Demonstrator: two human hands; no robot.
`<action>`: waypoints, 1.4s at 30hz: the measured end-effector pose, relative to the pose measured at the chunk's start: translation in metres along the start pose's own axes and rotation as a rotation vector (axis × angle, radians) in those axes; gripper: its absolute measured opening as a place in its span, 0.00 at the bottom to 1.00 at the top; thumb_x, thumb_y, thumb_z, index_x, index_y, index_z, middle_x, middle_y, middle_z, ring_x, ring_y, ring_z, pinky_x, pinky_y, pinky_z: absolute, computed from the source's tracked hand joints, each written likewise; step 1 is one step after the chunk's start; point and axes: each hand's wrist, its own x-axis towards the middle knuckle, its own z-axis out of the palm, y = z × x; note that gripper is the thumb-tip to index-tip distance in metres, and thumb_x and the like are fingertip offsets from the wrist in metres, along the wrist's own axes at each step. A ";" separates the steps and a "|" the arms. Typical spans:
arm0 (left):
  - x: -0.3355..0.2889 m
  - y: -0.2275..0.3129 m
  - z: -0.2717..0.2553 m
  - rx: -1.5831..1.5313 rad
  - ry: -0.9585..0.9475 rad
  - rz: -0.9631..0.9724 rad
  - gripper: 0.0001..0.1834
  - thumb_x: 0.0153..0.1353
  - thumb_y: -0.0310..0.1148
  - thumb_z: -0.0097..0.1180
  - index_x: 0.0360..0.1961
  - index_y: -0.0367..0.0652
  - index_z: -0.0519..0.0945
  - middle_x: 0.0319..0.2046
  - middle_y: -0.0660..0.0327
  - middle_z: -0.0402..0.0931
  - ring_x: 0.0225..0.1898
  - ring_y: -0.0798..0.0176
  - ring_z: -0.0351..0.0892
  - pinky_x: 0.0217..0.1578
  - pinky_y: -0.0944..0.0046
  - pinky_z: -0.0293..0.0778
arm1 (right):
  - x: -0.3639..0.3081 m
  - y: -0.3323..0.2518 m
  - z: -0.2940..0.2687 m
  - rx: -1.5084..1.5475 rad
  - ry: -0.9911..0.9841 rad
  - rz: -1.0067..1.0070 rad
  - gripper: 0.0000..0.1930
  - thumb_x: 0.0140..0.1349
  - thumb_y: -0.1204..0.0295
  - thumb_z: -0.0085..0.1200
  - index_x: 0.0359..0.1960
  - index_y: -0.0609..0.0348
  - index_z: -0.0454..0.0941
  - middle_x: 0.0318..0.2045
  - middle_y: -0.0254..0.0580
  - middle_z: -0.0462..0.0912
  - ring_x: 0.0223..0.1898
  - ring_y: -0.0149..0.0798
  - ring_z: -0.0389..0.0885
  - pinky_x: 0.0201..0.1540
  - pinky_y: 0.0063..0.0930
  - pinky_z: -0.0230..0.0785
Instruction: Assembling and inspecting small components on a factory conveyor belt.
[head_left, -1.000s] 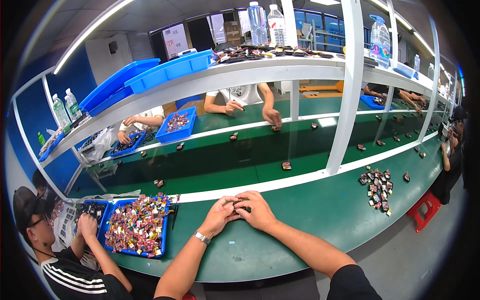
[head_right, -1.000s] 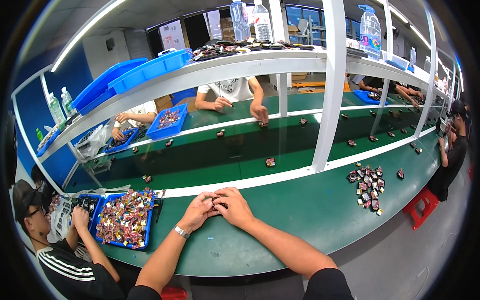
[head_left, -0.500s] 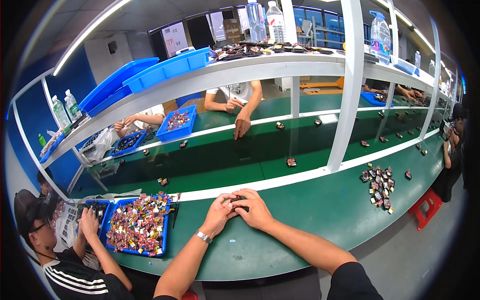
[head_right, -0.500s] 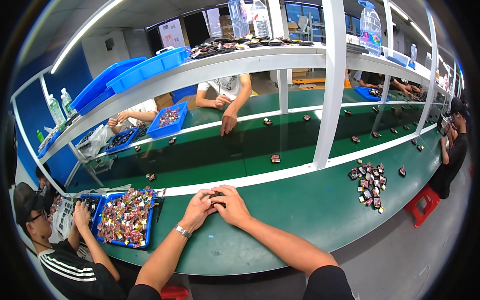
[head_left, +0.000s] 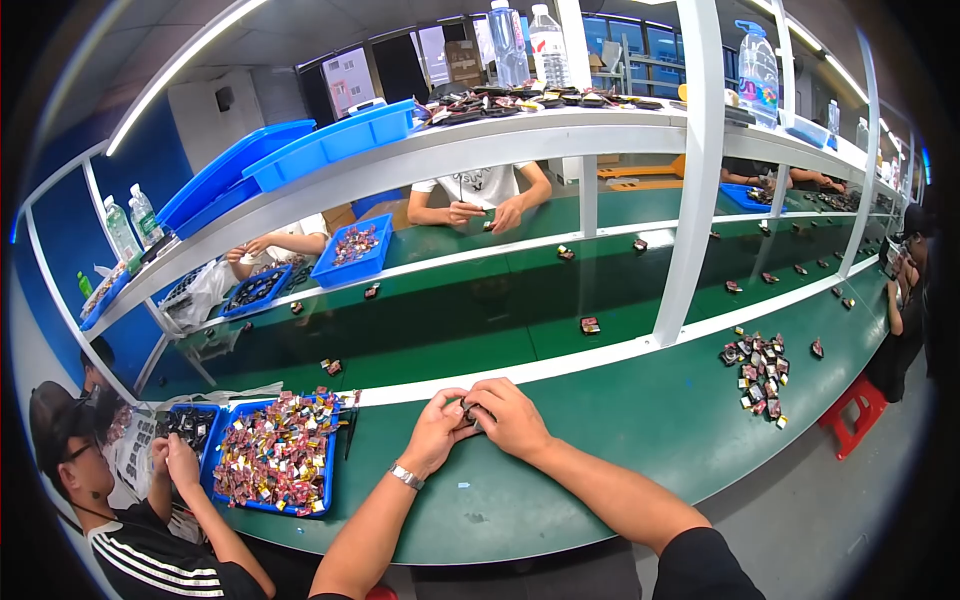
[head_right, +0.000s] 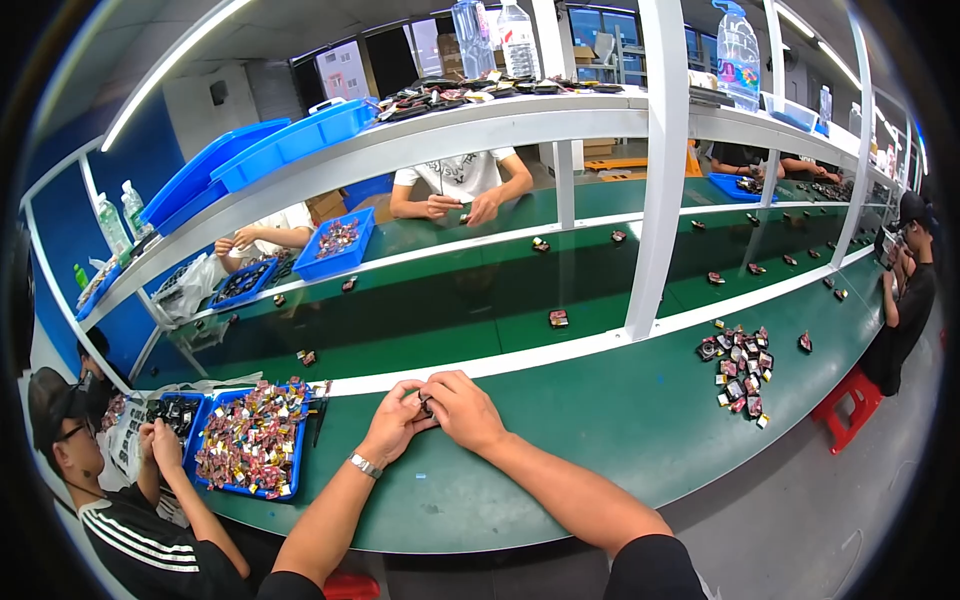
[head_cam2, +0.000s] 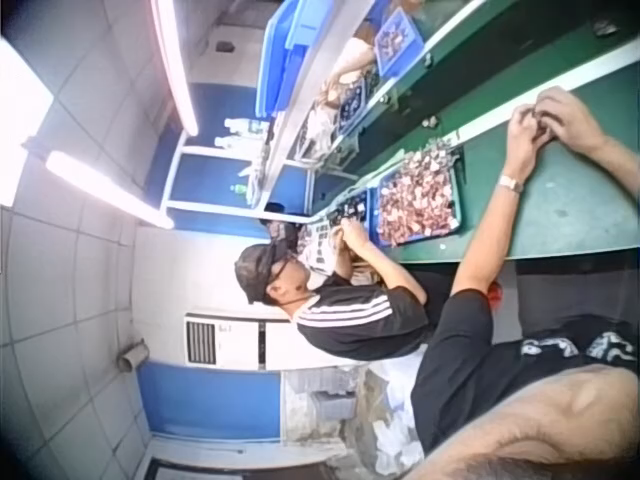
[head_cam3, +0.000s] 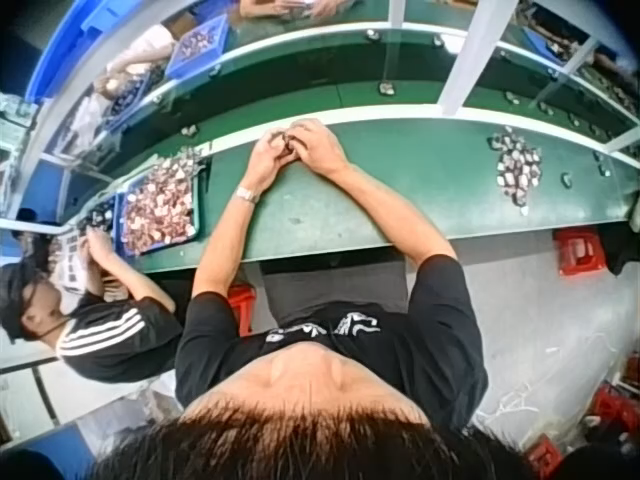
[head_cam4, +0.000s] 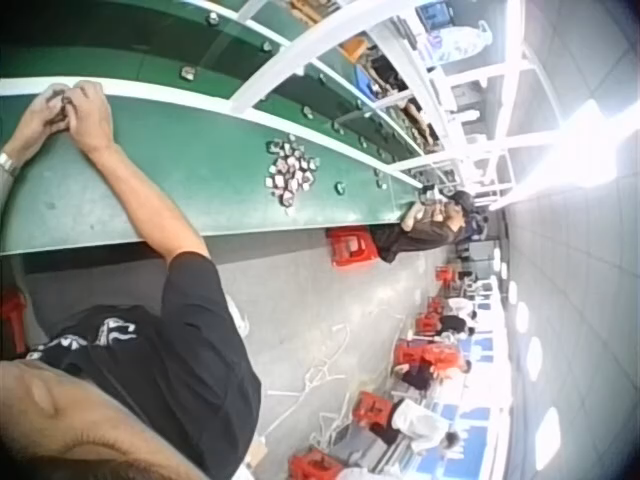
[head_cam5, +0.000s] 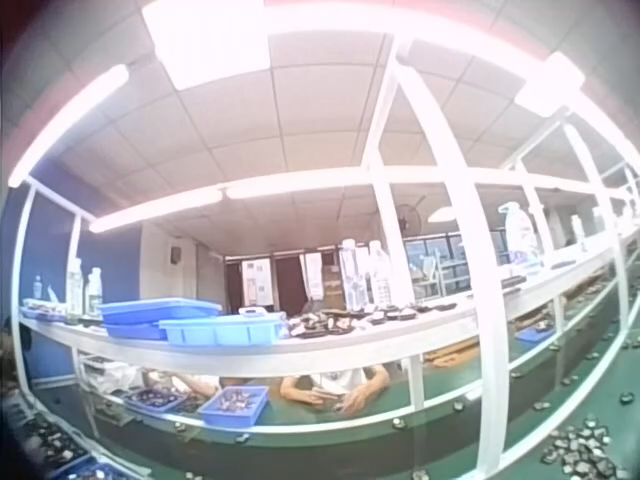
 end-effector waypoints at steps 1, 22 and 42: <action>0.000 0.000 0.001 -0.002 0.000 -0.002 0.13 0.71 0.26 0.44 0.55 0.43 0.64 0.50 0.57 0.76 0.50 0.63 0.77 0.54 0.55 0.76 | 0.000 0.001 0.000 -0.044 0.008 -0.061 0.09 0.52 0.79 0.60 0.36 0.58 0.81 0.41 0.37 0.79 0.45 0.42 0.78 0.44 0.33 0.75; -0.002 0.004 0.005 0.043 0.027 -0.021 0.14 0.68 0.23 0.44 0.54 0.41 0.66 0.46 0.59 0.76 0.47 0.65 0.77 0.52 0.59 0.77 | 0.003 0.000 0.002 -0.242 -0.033 -0.250 0.10 0.47 0.78 0.60 0.33 0.61 0.76 0.38 0.40 0.77 0.41 0.44 0.76 0.42 0.35 0.74; -0.001 -0.005 0.013 0.126 0.130 0.109 0.09 0.70 0.25 0.47 0.50 0.39 0.70 0.43 0.58 0.80 0.42 0.67 0.80 0.41 0.66 0.80 | -0.001 -0.002 0.007 -0.047 0.003 0.022 0.08 0.54 0.78 0.60 0.37 0.61 0.79 0.38 0.40 0.78 0.39 0.39 0.79 0.38 0.30 0.77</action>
